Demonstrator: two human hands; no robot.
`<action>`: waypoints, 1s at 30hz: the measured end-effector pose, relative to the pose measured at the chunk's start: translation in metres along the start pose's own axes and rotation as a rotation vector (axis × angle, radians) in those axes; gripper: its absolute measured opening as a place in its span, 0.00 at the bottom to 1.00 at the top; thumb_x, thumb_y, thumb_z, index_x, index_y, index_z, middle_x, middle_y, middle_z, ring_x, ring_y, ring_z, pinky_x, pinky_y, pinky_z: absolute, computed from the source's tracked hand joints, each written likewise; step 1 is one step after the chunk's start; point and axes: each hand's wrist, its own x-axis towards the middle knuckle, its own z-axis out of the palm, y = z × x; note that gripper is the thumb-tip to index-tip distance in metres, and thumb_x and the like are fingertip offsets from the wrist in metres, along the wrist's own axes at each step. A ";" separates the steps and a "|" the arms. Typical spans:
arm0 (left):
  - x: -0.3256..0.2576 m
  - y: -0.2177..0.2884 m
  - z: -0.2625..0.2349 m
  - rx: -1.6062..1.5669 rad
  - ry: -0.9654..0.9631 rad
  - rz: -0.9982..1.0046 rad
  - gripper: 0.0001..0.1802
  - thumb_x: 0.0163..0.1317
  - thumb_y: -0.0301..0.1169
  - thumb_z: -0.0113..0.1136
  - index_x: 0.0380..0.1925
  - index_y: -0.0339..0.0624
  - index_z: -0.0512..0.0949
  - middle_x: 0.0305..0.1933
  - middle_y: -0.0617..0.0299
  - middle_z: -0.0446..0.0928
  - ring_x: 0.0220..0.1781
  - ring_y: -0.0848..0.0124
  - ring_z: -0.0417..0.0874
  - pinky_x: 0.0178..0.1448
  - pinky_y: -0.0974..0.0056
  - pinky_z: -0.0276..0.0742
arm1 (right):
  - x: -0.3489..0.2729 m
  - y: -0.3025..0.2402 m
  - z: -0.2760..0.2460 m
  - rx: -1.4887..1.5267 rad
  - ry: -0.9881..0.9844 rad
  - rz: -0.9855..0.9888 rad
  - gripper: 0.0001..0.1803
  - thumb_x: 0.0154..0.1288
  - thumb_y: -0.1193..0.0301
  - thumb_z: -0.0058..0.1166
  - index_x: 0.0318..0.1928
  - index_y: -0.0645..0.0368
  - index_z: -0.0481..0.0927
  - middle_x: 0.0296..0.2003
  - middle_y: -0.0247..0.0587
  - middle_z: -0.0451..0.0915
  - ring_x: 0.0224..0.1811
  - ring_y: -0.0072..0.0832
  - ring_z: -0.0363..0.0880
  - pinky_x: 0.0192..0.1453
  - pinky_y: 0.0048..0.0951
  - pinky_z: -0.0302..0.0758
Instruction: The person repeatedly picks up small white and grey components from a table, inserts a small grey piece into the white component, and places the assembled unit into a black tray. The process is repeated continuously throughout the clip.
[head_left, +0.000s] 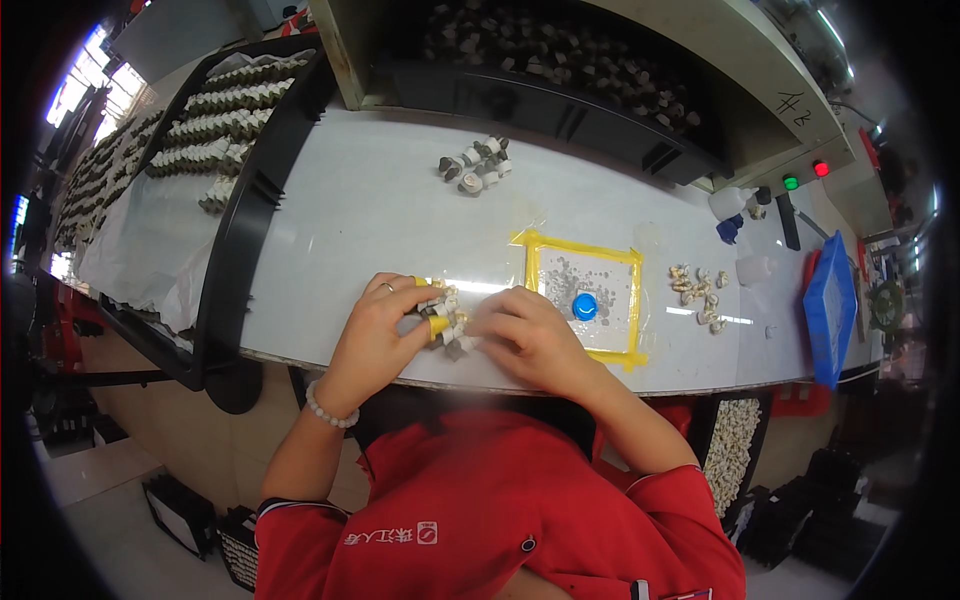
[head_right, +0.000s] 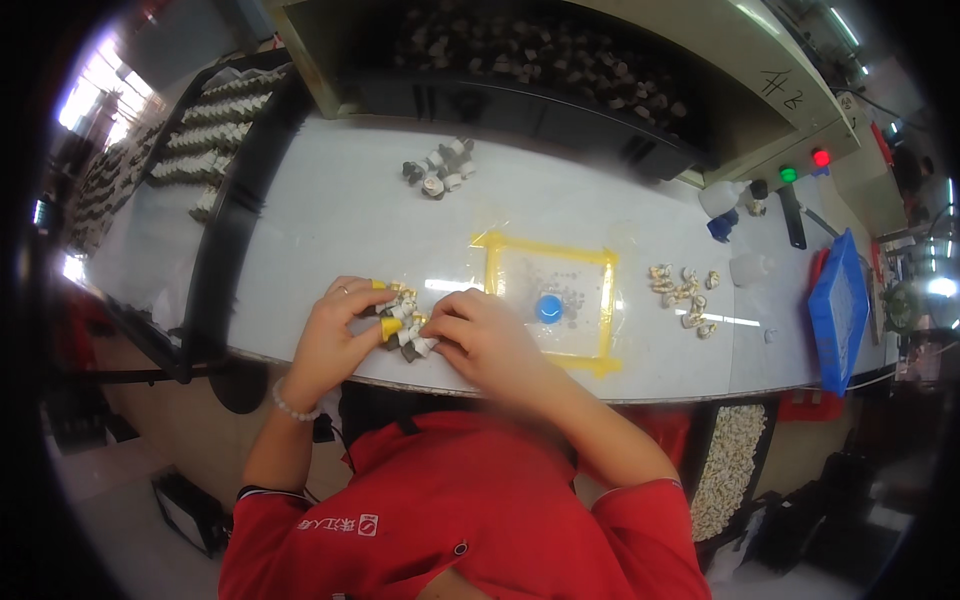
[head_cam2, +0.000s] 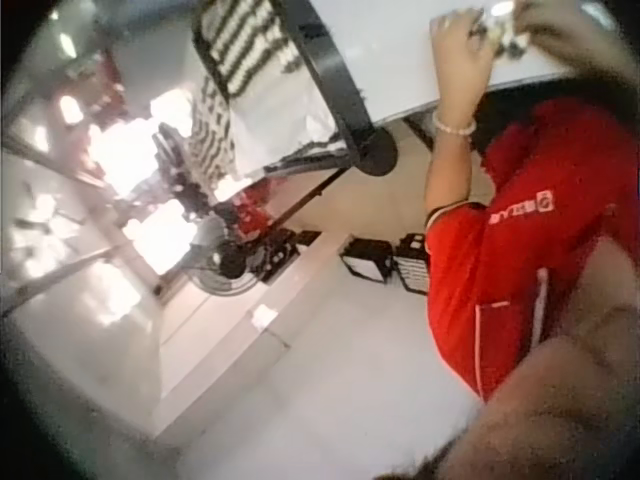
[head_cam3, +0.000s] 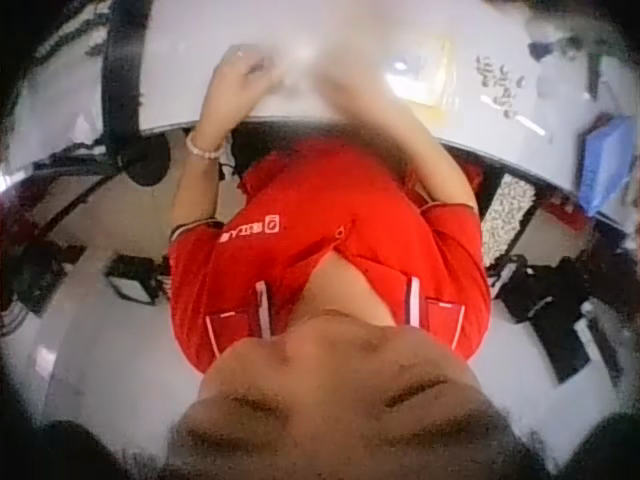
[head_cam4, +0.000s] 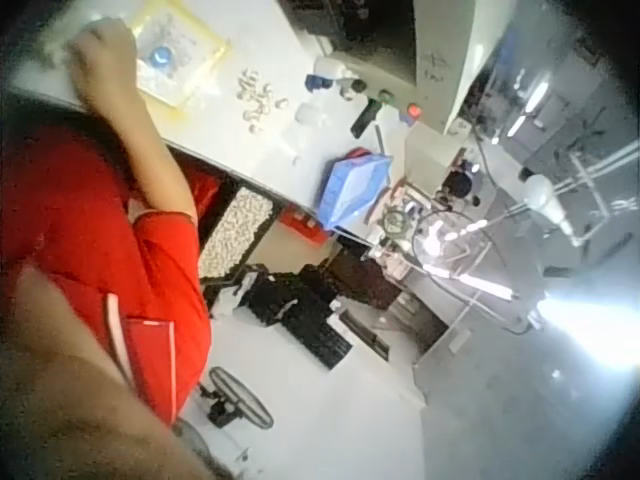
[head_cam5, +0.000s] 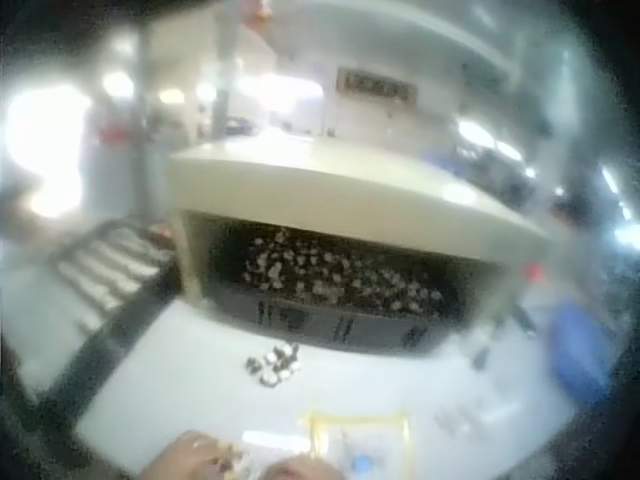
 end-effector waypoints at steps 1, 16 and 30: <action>-0.001 0.000 -0.001 0.016 -0.024 0.034 0.19 0.46 0.22 0.63 0.42 0.36 0.79 0.45 0.52 0.77 0.51 0.59 0.74 0.55 0.62 0.71 | 0.000 0.000 0.000 -0.007 0.005 -0.006 0.11 0.49 0.78 0.61 0.36 0.57 0.80 0.37 0.38 0.77 0.41 0.38 0.75 0.44 0.35 0.72; -0.007 0.003 -0.008 0.033 -0.155 0.017 0.24 0.45 0.25 0.62 0.48 0.40 0.77 0.51 0.49 0.71 0.60 0.53 0.66 0.62 0.58 0.65 | -0.001 -0.010 0.000 -0.123 -0.014 -0.031 0.11 0.48 0.76 0.62 0.35 0.55 0.80 0.37 0.38 0.76 0.41 0.38 0.75 0.45 0.36 0.72; 0.003 -0.007 -0.015 -0.130 -0.140 0.010 0.21 0.49 0.15 0.51 0.44 0.38 0.79 0.43 0.51 0.76 0.51 0.56 0.73 0.57 0.61 0.69 | -0.001 -0.009 -0.002 -0.095 -0.047 0.017 0.12 0.48 0.75 0.61 0.36 0.55 0.79 0.39 0.40 0.75 0.43 0.40 0.74 0.47 0.37 0.71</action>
